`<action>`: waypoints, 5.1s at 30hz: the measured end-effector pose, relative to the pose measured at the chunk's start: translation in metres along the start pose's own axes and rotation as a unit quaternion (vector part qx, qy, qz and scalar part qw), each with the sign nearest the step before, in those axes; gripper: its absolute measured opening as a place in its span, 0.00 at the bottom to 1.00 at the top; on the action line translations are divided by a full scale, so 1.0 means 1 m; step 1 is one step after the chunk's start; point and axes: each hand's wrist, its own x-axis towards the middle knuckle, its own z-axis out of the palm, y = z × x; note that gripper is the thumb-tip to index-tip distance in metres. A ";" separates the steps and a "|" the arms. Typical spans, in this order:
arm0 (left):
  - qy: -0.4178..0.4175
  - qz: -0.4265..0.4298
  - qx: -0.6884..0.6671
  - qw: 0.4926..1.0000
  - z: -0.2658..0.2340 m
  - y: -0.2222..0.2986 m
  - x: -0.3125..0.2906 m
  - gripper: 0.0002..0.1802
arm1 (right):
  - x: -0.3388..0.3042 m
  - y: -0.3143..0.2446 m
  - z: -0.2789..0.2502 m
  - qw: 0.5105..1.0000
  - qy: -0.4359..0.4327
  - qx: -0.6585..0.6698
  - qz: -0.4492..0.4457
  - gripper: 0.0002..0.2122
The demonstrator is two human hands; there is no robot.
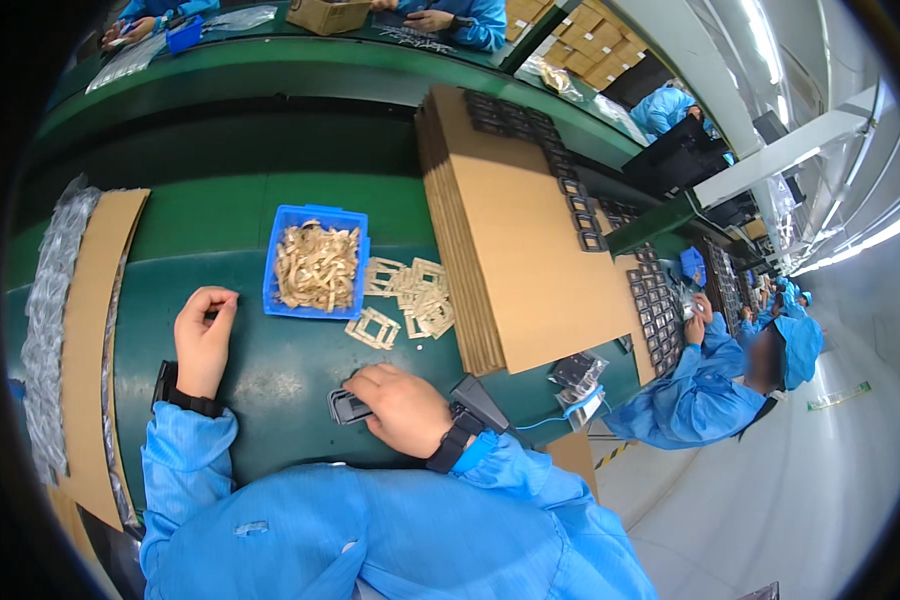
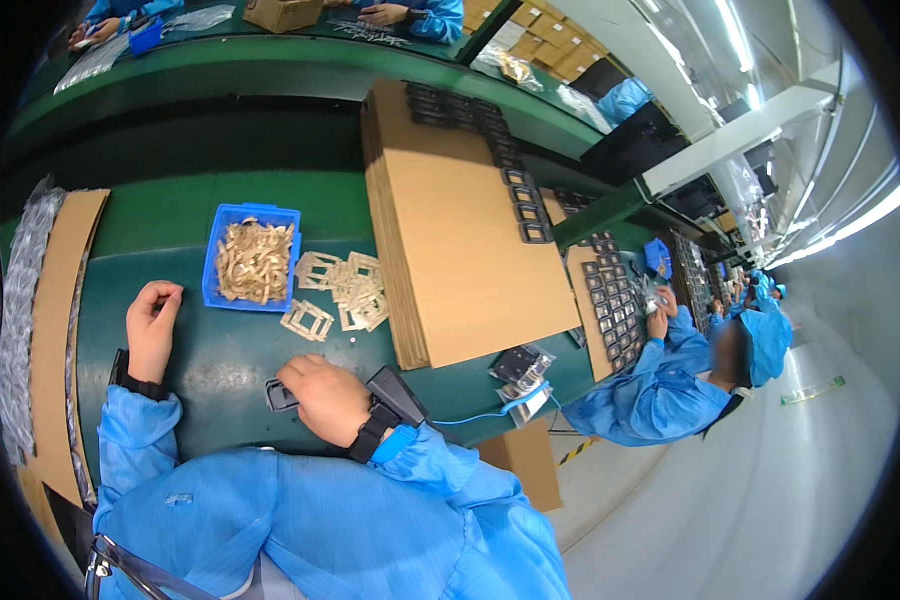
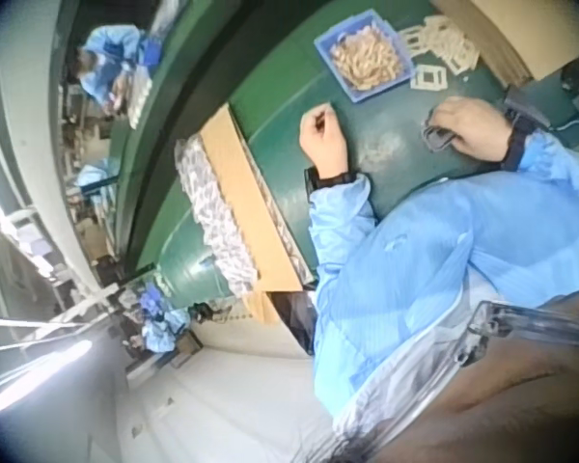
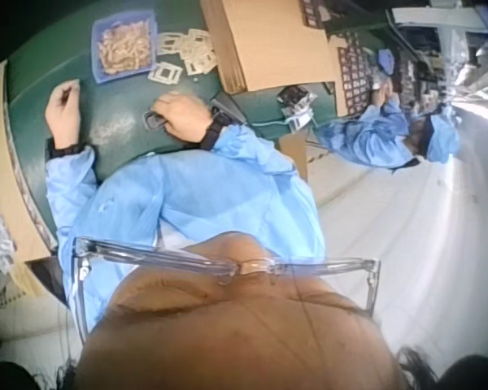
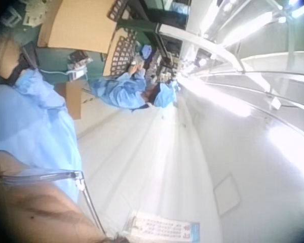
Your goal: Assembling electronic parts on a board and placing them into plastic bags on a factory line.
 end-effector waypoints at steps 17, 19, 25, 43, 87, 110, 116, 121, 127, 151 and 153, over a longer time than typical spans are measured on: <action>0.032 -0.011 0.047 0.998 0.003 -0.015 0.004 0.02 | -0.132 0.151 -0.235 0.954 0.246 -0.077 0.154 0.21; 0.030 -0.015 0.037 0.999 0.003 -0.015 0.005 0.02 | -0.135 0.195 -0.245 0.956 0.234 -0.090 0.155 0.21; 0.045 -0.012 0.043 0.998 0.003 -0.018 0.006 0.02 | -0.115 0.234 -0.256 0.969 0.172 -0.079 0.158 0.20; 0.040 0.011 0.091 0.995 0.004 -0.017 0.005 0.02 | -0.143 0.216 -0.247 0.978 0.146 -0.072 0.134 0.23; 0.017 -0.010 0.054 0.998 0.003 -0.016 0.002 0.03 | -0.171 0.193 -0.191 0.909 0.284 -0.270 0.141 0.07; 0.019 0.005 0.072 0.997 0.002 -0.018 0.005 0.02 | -0.126 0.183 -0.186 0.936 0.175 -0.257 0.163 0.32; 0.017 -0.006 0.063 0.998 0.002 -0.018 0.006 0.03 | -0.140 0.179 -0.190 0.914 0.353 -0.175 0.097 0.23; 0.019 -0.007 0.062 0.998 0.002 -0.016 0.005 0.03 | -0.161 0.174 -0.181 0.849 0.424 -0.158 0.273 0.28; 0.022 -0.012 0.053 0.998 0.003 -0.013 0.005 0.03 | -0.157 0.183 -0.175 0.850 0.427 -0.107 0.290 0.39; 0.026 -0.011 0.051 0.998 0.004 -0.014 0.005 0.03 | -0.162 0.205 -0.171 0.858 0.418 -0.022 0.298 0.34; 0.027 -0.007 0.061 0.998 0.003 -0.015 0.005 0.03 | -0.161 0.208 -0.169 0.859 0.417 -0.022 0.296 0.36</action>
